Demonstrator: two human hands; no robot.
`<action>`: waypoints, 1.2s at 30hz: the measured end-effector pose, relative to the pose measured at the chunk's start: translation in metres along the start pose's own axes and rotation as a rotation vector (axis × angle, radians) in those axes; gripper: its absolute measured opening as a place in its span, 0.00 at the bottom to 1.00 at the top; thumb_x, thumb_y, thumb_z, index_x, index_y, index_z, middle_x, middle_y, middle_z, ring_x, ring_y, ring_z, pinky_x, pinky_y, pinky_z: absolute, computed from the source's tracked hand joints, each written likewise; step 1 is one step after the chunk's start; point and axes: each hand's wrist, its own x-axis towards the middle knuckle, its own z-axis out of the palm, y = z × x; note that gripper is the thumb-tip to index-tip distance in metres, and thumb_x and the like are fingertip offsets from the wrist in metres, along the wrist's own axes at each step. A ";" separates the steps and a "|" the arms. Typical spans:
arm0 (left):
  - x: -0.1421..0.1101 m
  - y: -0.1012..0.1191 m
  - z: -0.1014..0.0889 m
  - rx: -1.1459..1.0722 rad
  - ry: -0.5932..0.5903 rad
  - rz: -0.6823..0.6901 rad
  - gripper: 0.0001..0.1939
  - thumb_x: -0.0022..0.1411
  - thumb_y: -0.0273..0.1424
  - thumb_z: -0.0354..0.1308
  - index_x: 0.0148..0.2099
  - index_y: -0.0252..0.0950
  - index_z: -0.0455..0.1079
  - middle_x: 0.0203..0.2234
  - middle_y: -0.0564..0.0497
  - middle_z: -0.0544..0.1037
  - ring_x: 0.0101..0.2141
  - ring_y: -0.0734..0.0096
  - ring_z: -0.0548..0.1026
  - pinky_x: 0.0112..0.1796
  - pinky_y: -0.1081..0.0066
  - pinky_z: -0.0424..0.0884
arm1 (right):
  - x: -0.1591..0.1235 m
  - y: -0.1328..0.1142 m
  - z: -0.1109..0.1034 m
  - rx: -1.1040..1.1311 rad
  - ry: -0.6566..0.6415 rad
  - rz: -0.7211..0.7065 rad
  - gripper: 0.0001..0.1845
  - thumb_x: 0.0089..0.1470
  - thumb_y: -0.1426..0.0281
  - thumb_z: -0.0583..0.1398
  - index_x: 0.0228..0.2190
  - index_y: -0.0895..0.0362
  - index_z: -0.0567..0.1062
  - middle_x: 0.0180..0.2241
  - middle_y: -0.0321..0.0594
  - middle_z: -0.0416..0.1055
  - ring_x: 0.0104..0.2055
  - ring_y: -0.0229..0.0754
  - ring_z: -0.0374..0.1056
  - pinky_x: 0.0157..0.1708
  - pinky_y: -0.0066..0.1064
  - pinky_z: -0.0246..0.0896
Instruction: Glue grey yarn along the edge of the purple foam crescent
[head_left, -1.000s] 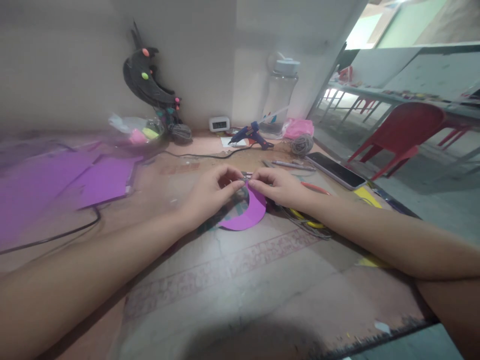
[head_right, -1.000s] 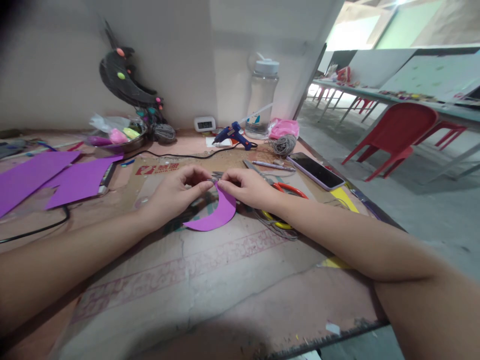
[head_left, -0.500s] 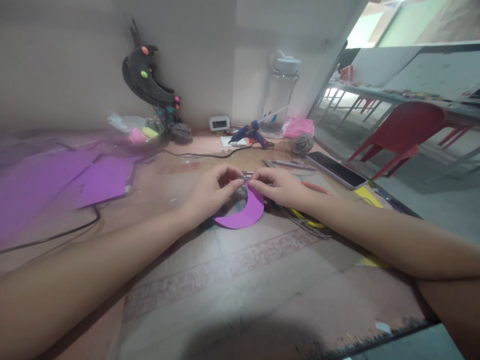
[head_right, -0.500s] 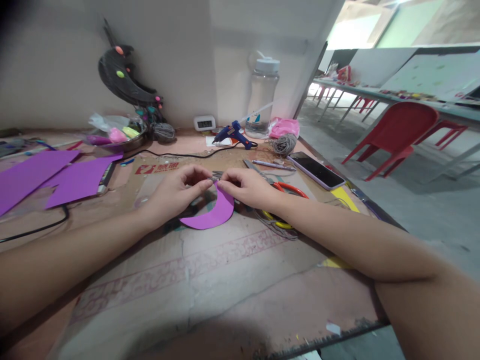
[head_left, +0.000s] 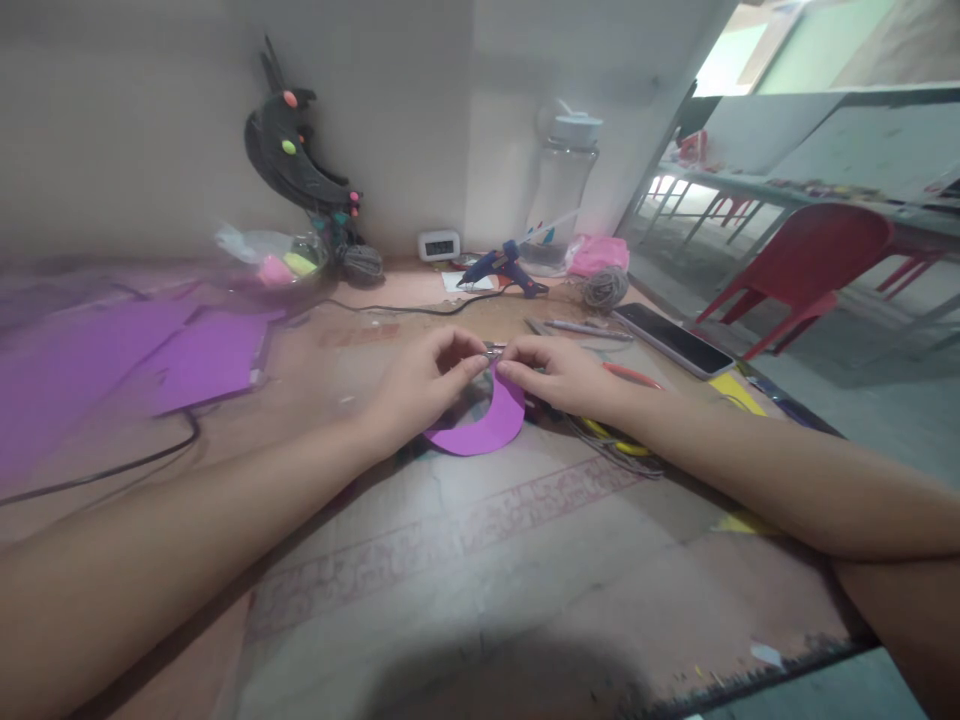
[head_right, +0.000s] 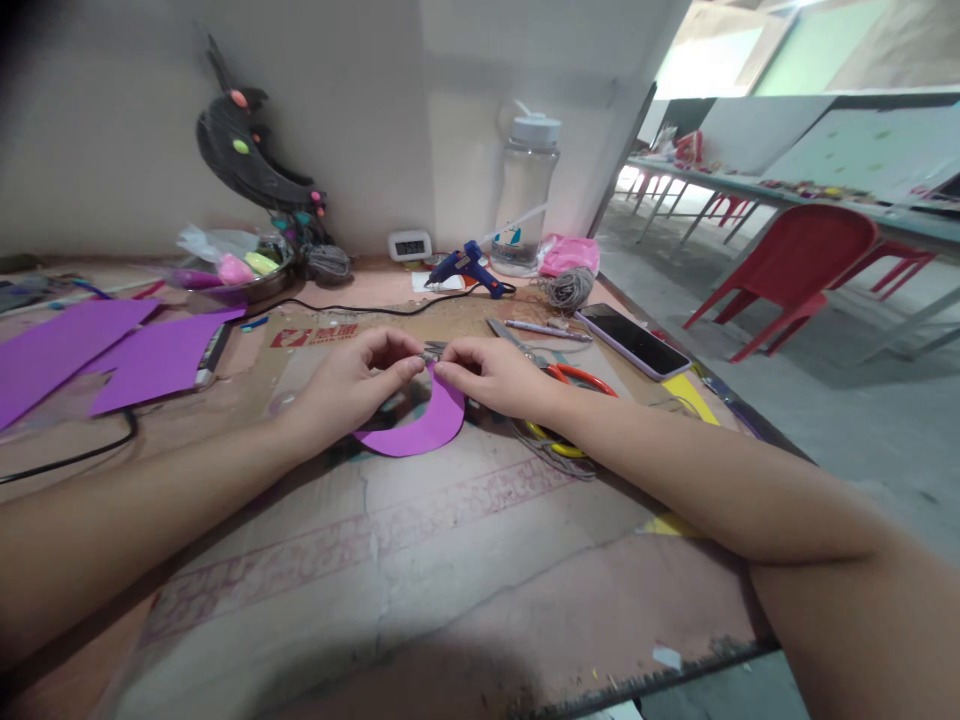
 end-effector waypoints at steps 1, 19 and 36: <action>0.000 0.000 0.000 -0.002 0.001 0.001 0.09 0.63 0.38 0.57 0.42 0.38 0.70 0.34 0.50 0.78 0.33 0.69 0.75 0.34 0.69 0.70 | 0.000 0.000 0.000 0.005 -0.002 -0.002 0.14 0.59 0.61 0.55 0.28 0.57 0.69 0.20 0.32 0.66 0.20 0.32 0.61 0.24 0.26 0.55; 0.001 0.000 0.000 -0.035 -0.007 -0.009 0.09 0.63 0.37 0.57 0.41 0.38 0.69 0.35 0.50 0.78 0.33 0.70 0.75 0.33 0.70 0.69 | 0.001 0.002 -0.001 -0.047 0.008 -0.040 0.13 0.59 0.62 0.55 0.29 0.58 0.70 0.23 0.33 0.67 0.23 0.33 0.61 0.26 0.26 0.55; 0.000 0.000 0.000 -0.091 0.010 -0.015 0.09 0.65 0.36 0.55 0.44 0.37 0.69 0.34 0.50 0.77 0.33 0.70 0.74 0.34 0.70 0.68 | 0.000 0.000 0.000 -0.050 0.024 -0.033 0.16 0.60 0.61 0.55 0.25 0.58 0.68 0.20 0.32 0.65 0.22 0.32 0.59 0.25 0.26 0.52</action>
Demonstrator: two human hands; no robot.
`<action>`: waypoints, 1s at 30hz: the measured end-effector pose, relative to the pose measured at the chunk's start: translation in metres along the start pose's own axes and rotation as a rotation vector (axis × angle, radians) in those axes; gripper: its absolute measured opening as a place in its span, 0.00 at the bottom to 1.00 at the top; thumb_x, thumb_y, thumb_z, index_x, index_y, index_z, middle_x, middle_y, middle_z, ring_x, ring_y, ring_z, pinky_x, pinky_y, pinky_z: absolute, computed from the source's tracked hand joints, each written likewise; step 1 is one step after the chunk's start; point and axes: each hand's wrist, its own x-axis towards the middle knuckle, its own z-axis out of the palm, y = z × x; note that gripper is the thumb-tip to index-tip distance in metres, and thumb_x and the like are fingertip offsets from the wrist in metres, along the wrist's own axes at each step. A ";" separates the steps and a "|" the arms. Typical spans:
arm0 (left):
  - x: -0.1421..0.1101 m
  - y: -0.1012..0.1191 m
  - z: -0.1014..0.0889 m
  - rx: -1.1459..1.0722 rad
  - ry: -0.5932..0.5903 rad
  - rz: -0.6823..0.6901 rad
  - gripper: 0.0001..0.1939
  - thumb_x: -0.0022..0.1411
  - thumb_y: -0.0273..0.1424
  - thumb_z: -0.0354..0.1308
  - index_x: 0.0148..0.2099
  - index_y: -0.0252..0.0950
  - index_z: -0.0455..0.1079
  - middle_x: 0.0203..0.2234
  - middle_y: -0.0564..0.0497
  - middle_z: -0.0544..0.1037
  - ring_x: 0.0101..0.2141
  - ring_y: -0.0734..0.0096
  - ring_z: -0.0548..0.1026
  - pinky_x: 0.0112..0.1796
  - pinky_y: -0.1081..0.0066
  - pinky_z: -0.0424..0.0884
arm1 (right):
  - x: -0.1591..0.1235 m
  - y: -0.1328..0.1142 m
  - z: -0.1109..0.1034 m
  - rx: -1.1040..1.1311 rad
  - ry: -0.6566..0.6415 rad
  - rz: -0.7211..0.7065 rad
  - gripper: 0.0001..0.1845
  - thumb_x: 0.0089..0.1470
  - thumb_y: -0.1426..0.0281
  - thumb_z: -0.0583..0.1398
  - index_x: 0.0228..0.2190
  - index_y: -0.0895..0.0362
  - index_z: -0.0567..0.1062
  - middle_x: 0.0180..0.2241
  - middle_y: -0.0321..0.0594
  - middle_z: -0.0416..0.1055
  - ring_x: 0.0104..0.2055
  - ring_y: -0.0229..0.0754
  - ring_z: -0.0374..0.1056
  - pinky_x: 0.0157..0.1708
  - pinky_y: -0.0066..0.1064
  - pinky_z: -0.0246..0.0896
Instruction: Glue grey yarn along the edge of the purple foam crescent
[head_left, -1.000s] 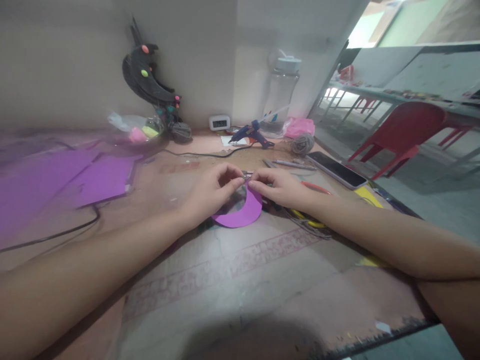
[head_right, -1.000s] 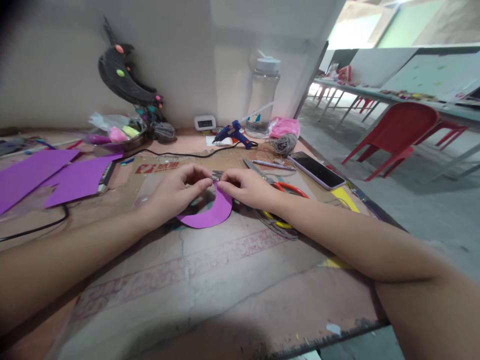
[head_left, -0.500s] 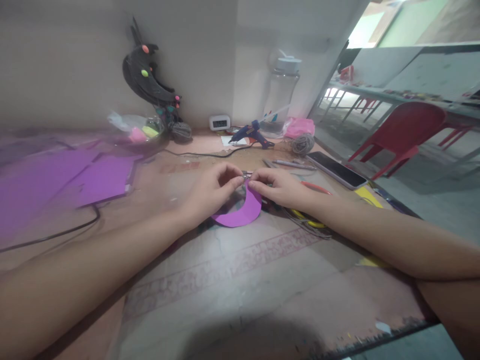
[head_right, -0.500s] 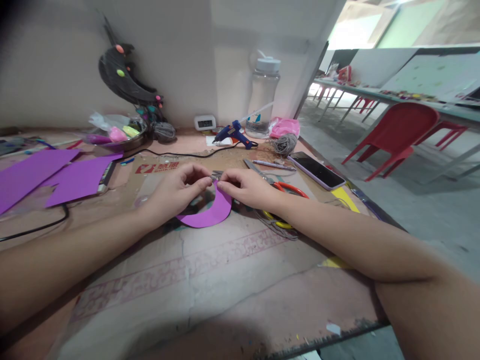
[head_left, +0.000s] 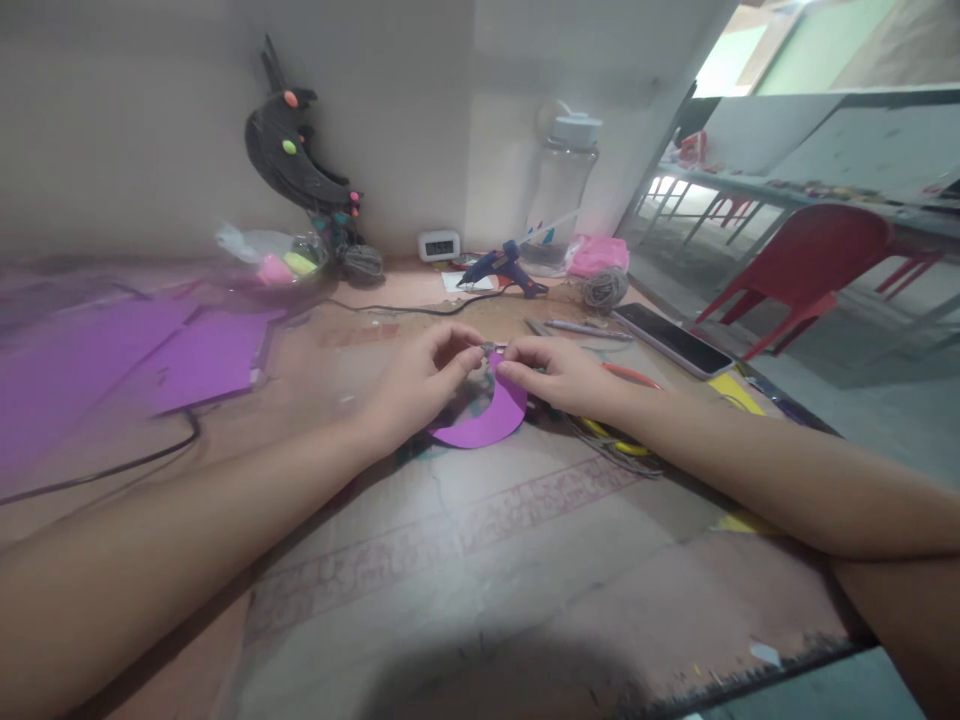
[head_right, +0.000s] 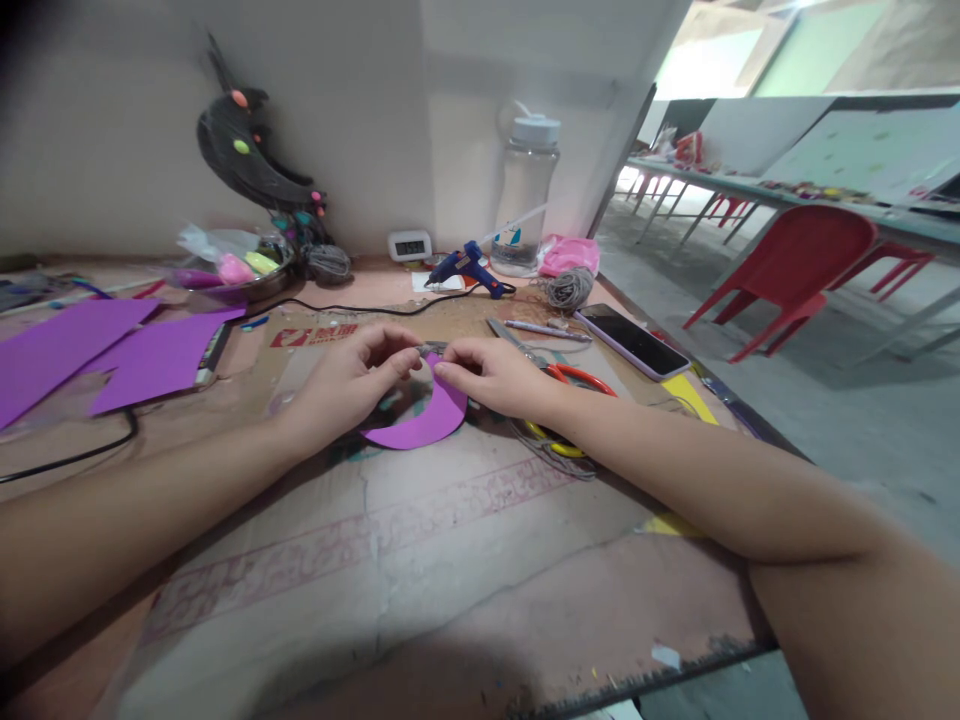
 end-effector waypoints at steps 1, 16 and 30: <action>0.000 0.000 0.000 0.007 -0.002 -0.006 0.10 0.65 0.36 0.55 0.45 0.37 0.70 0.35 0.50 0.78 0.34 0.70 0.74 0.34 0.70 0.68 | 0.000 0.000 0.000 0.001 -0.002 -0.004 0.16 0.60 0.61 0.55 0.25 0.58 0.68 0.20 0.32 0.65 0.22 0.32 0.59 0.25 0.27 0.52; 0.000 -0.004 0.002 -0.029 -0.077 -0.012 0.11 0.65 0.37 0.55 0.45 0.37 0.70 0.36 0.49 0.79 0.33 0.70 0.76 0.33 0.70 0.70 | 0.017 0.036 0.004 0.595 -0.030 -0.112 0.21 0.53 0.72 0.63 0.49 0.55 0.69 0.46 0.41 0.74 0.45 0.37 0.71 0.42 0.29 0.66; -0.001 -0.002 0.001 -0.003 -0.070 -0.009 0.11 0.65 0.37 0.55 0.44 0.36 0.71 0.35 0.48 0.79 0.33 0.69 0.76 0.33 0.69 0.71 | 0.014 0.033 0.001 0.590 -0.081 -0.006 0.16 0.55 0.65 0.64 0.44 0.58 0.72 0.25 0.31 0.69 0.23 0.31 0.64 0.24 0.24 0.59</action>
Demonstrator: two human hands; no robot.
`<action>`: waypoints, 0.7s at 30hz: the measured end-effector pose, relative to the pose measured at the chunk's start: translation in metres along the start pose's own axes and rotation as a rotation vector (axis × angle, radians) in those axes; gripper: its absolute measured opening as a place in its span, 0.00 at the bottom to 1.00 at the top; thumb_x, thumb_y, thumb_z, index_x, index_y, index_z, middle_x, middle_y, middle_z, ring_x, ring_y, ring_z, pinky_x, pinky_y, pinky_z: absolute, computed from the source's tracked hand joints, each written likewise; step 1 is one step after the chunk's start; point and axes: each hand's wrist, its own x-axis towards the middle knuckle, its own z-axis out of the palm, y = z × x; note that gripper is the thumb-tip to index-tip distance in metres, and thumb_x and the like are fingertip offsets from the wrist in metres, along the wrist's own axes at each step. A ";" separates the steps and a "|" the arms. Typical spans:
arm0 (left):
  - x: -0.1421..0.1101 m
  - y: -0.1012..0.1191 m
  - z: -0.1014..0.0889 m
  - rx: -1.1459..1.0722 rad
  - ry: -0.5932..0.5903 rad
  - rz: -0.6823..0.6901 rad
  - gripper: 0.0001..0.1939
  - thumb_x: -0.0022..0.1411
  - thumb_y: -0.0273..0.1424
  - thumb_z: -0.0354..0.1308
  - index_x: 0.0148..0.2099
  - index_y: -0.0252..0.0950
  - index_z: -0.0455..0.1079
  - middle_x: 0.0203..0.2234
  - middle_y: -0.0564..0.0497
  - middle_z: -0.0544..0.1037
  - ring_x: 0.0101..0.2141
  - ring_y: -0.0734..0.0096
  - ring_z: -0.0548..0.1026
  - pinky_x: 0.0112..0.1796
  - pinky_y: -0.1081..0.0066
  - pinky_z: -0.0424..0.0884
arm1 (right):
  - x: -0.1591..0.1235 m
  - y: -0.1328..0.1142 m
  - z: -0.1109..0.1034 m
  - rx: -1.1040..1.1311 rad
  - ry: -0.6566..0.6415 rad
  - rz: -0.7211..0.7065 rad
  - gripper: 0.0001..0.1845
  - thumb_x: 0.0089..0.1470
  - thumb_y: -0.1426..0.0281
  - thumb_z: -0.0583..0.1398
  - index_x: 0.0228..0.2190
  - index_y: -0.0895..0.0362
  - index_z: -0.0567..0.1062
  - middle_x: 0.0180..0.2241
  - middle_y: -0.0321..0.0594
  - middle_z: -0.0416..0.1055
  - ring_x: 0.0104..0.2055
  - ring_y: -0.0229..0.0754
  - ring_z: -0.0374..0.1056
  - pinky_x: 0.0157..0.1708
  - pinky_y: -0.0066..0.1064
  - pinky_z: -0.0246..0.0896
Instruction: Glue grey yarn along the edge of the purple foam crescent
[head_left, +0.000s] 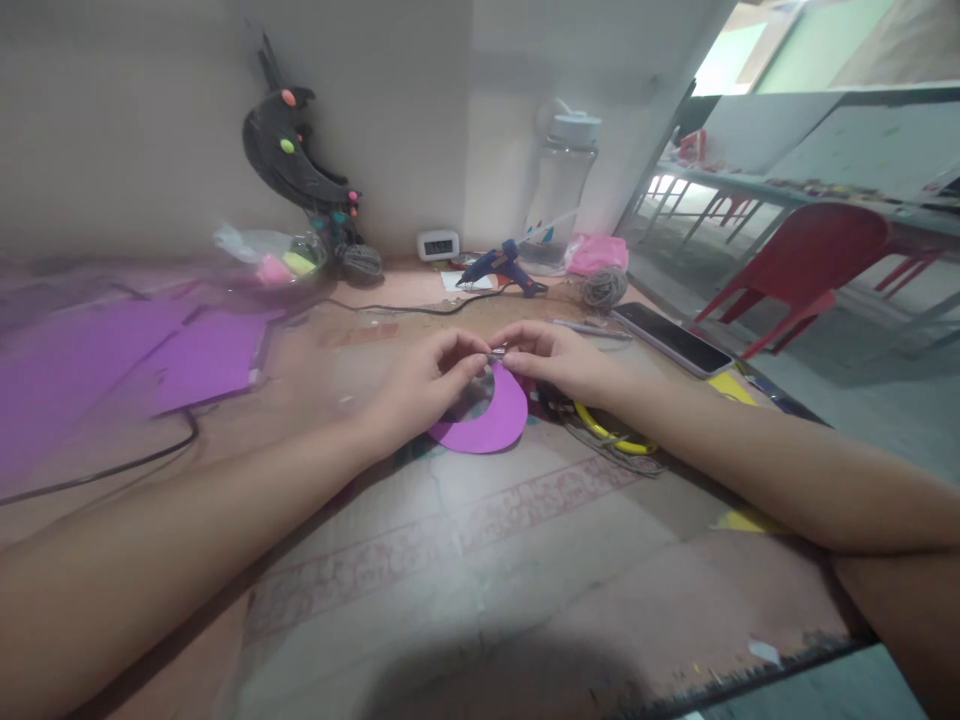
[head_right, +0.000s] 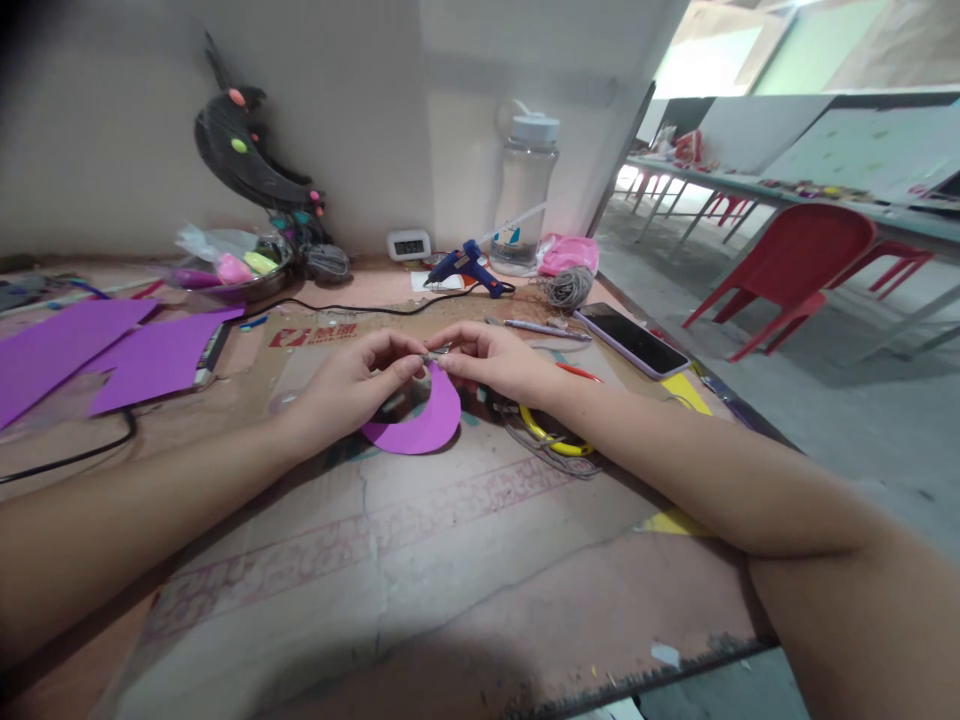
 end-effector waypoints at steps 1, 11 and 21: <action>0.000 0.000 0.000 -0.004 0.002 -0.004 0.11 0.65 0.37 0.55 0.44 0.36 0.71 0.35 0.49 0.79 0.33 0.69 0.76 0.33 0.69 0.71 | 0.000 0.000 0.000 -0.015 0.016 0.003 0.15 0.55 0.65 0.64 0.43 0.58 0.72 0.24 0.31 0.70 0.23 0.31 0.63 0.24 0.24 0.59; 0.001 -0.004 0.000 -0.025 -0.027 -0.013 0.10 0.65 0.36 0.55 0.44 0.37 0.69 0.36 0.49 0.79 0.33 0.70 0.77 0.33 0.71 0.71 | 0.000 -0.005 0.002 -0.228 0.166 0.018 0.11 0.53 0.63 0.63 0.31 0.59 0.74 0.21 0.31 0.67 0.22 0.32 0.60 0.24 0.26 0.56; 0.000 -0.001 0.001 -0.019 -0.055 -0.043 0.10 0.65 0.36 0.55 0.44 0.36 0.69 0.32 0.49 0.79 0.28 0.72 0.75 0.30 0.71 0.69 | 0.000 -0.001 0.001 -0.290 0.132 -0.007 0.16 0.58 0.58 0.58 0.30 0.58 0.73 0.20 0.32 0.65 0.22 0.33 0.60 0.25 0.26 0.56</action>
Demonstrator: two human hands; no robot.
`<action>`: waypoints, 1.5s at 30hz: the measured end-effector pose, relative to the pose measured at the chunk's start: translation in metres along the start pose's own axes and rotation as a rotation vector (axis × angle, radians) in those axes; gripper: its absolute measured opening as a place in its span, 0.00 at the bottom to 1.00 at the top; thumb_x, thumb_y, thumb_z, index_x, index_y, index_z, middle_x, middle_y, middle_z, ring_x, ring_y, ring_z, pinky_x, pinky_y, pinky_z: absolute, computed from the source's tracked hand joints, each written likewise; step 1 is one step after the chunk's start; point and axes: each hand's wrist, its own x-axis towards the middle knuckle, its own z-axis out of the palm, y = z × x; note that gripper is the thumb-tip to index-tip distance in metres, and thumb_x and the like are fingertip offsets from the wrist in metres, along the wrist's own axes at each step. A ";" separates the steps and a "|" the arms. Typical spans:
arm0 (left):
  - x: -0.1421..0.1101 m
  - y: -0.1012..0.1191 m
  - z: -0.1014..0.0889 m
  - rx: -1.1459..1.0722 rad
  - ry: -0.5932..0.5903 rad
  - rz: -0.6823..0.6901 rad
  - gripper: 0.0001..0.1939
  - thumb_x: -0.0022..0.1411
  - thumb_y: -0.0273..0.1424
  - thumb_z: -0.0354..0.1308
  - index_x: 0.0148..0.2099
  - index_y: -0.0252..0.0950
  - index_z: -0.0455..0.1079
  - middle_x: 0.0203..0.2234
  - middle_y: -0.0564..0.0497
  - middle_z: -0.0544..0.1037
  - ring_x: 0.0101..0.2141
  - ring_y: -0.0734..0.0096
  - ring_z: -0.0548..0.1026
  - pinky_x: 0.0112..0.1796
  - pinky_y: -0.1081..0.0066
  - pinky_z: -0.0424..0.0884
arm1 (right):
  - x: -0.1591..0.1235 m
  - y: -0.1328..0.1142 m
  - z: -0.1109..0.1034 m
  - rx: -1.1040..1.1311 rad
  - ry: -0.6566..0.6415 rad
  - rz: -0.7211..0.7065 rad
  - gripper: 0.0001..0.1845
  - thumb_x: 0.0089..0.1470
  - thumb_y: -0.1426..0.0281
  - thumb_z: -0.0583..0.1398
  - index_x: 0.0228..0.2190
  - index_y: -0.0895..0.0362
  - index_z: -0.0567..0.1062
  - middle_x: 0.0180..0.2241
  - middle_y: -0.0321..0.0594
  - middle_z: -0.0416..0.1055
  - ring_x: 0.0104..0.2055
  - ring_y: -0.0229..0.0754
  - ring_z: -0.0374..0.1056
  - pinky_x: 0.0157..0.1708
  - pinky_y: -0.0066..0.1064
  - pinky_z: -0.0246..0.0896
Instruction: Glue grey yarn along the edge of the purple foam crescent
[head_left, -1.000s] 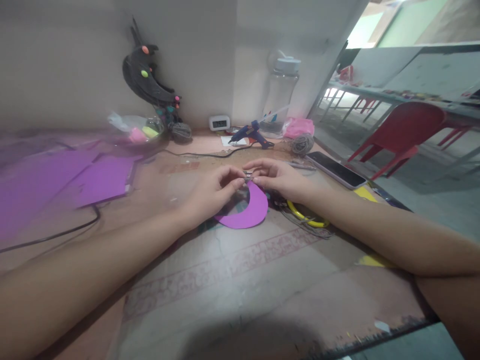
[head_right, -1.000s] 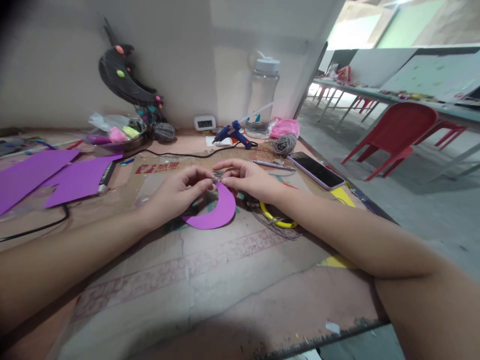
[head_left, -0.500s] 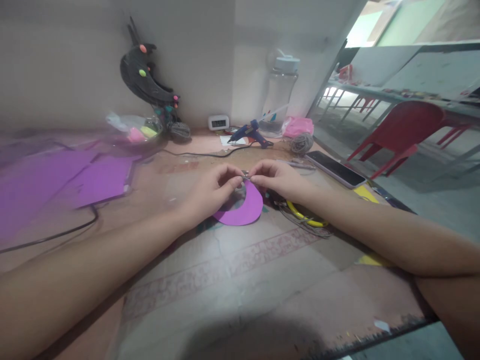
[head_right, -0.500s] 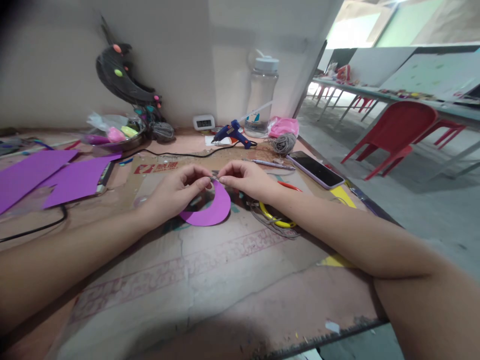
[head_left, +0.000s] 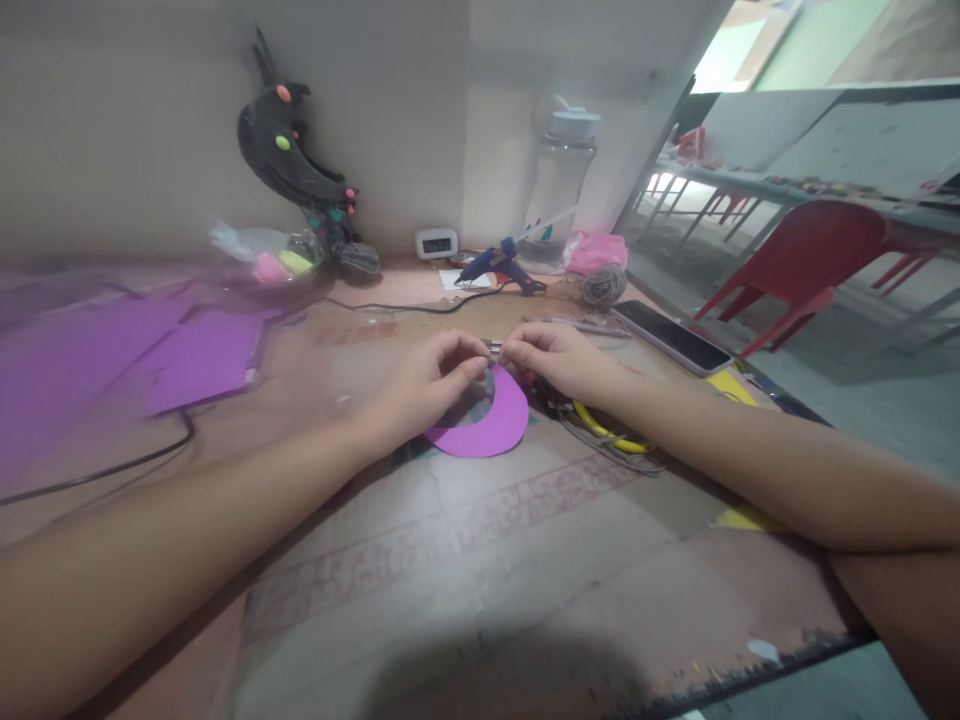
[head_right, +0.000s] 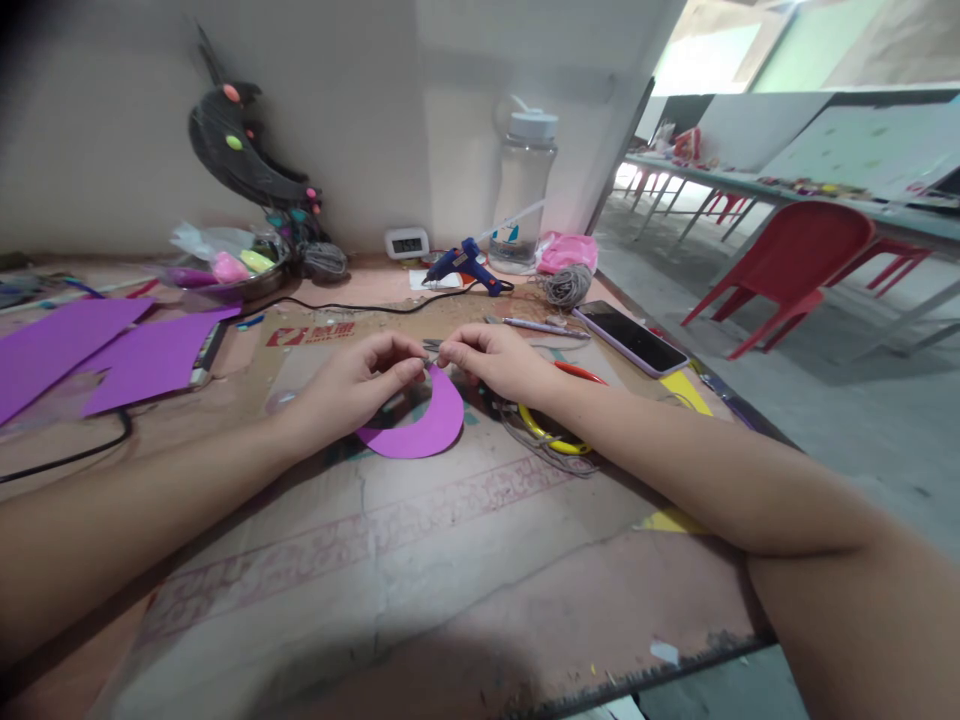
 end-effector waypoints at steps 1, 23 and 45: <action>0.000 0.000 0.000 0.001 0.000 0.001 0.10 0.65 0.36 0.55 0.44 0.36 0.69 0.32 0.49 0.79 0.28 0.72 0.75 0.30 0.71 0.69 | 0.000 0.000 0.000 -0.012 -0.003 -0.005 0.16 0.59 0.58 0.57 0.30 0.58 0.73 0.20 0.32 0.65 0.23 0.33 0.60 0.25 0.26 0.56; -0.001 0.003 0.000 0.042 0.014 0.033 0.11 0.65 0.37 0.54 0.44 0.36 0.70 0.33 0.49 0.79 0.31 0.70 0.76 0.31 0.71 0.70 | -0.004 -0.009 0.003 -0.147 -0.061 0.033 0.19 0.59 0.55 0.55 0.28 0.57 0.71 0.21 0.32 0.63 0.22 0.33 0.58 0.22 0.26 0.52; 0.000 0.001 -0.001 0.021 0.065 0.043 0.10 0.65 0.37 0.55 0.44 0.37 0.69 0.36 0.50 0.79 0.33 0.70 0.76 0.34 0.70 0.69 | -0.005 -0.004 0.007 0.040 0.083 -0.086 0.10 0.62 0.62 0.55 0.39 0.56 0.67 0.29 0.32 0.66 0.23 0.31 0.60 0.23 0.25 0.57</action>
